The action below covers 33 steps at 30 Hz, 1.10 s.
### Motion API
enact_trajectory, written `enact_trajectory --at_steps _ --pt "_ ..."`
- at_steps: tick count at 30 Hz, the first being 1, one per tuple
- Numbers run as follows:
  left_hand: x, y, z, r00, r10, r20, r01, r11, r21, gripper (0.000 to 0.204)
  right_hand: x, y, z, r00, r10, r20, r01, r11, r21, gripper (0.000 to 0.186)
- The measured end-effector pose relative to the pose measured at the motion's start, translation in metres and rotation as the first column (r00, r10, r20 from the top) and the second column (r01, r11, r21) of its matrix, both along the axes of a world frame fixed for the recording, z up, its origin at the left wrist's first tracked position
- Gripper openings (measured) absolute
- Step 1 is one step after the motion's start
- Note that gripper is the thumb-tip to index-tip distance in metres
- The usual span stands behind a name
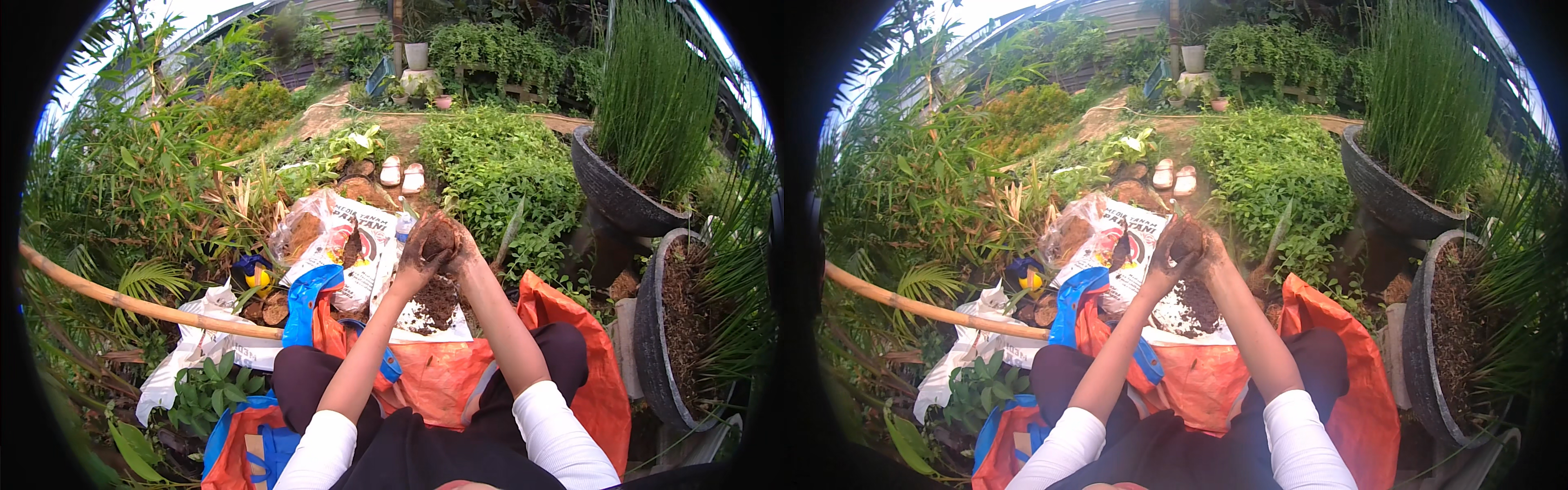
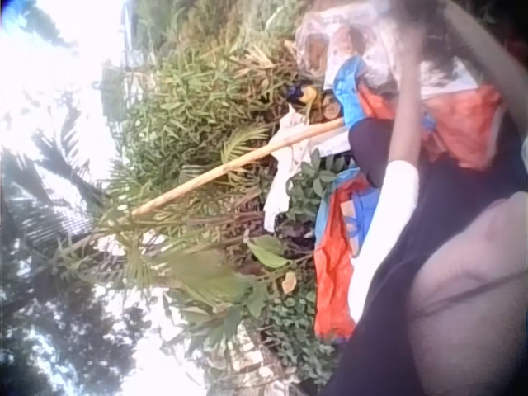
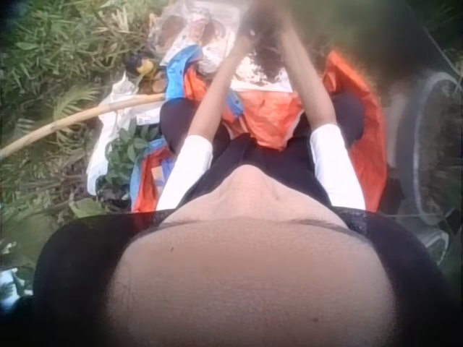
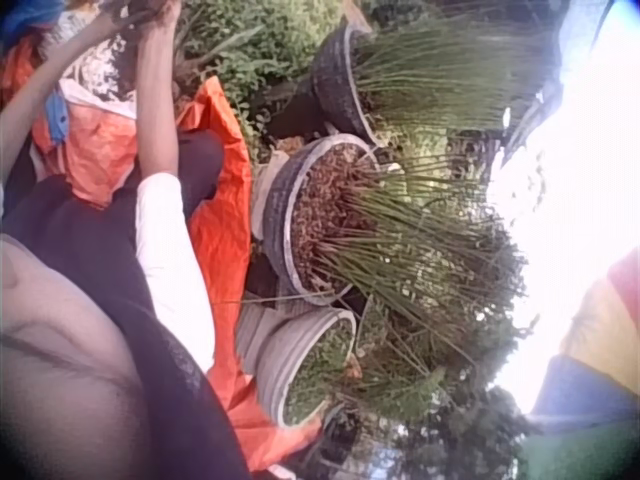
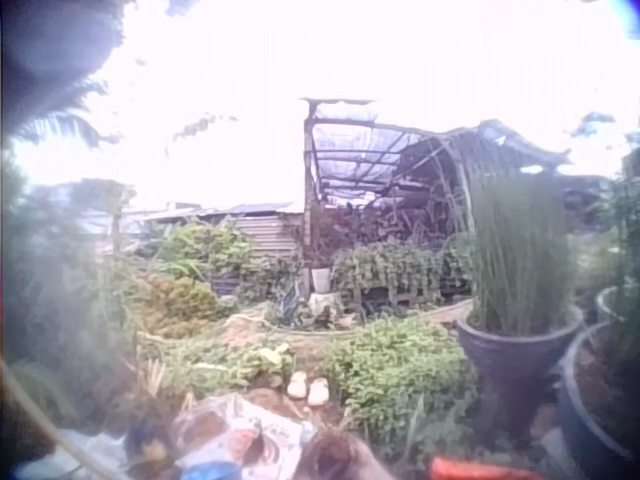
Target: The person sits on a tarp and packs soil around the roots of a small seedling by hand. They repeatedly add soil and press it into the root ball to form a compact soil ball around the plant.
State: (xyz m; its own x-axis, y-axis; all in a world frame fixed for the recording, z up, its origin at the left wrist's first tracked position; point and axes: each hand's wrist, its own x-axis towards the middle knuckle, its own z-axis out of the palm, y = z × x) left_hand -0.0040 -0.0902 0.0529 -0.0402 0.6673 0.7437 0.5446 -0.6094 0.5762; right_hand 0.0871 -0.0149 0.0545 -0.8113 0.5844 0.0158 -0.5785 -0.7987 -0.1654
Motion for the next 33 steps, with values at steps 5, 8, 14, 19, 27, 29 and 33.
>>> enact_trajectory --at_steps 5,8,14,19,27,29,33 --pt "-0.001 0.003 0.0 0.042 -0.201 0.979 0.656 0.745 0.125 0.057 -0.012 -0.008 0.011 0.548 -0.664 0.509 0.241 0.708 0.664 0.034" --pt "-0.019 0.015 -0.025 -0.029 -0.088 0.996 0.676 0.732 0.085 0.056 -0.019 -0.003 -0.004 0.372 -0.809 0.456 -0.086 0.459 0.884 0.037" --pt "-0.007 0.018 -0.031 -0.102 -0.047 0.994 0.653 0.75 0.102 0.039 -0.027 -0.013 -0.019 0.074 -0.997 -0.031 -0.067 -0.036 0.997 0.034" --pt "-0.012 0.021 -0.046 0.016 0.022 1.0 0.514 0.857 -0.027 0.046 -0.046 -0.024 -0.025 0.368 -0.891 0.267 0.097 0.322 0.942 0.03" --pt "-0.02 0.006 -0.026 0.179 0.11 0.978 0.6 0.775 -0.198 0.067 -0.054 -0.016 -0.018 0.313 -0.897 0.312 0.032 0.339 0.94 0.02" --pt "-0.025 0.001 -0.026 0.176 0.226 0.958 0.481 0.829 -0.284 0.069 -0.055 -0.027 -0.006 0.351 -0.867 0.354 0.022 0.386 0.922 0.025" --pt "-0.03 0.002 -0.014 0.247 0.248 0.937 0.366 0.871 -0.327 0.073 -0.063 -0.033 0.008 0.01 -0.98 0.197 -0.164 0.193 0.967 0.047"
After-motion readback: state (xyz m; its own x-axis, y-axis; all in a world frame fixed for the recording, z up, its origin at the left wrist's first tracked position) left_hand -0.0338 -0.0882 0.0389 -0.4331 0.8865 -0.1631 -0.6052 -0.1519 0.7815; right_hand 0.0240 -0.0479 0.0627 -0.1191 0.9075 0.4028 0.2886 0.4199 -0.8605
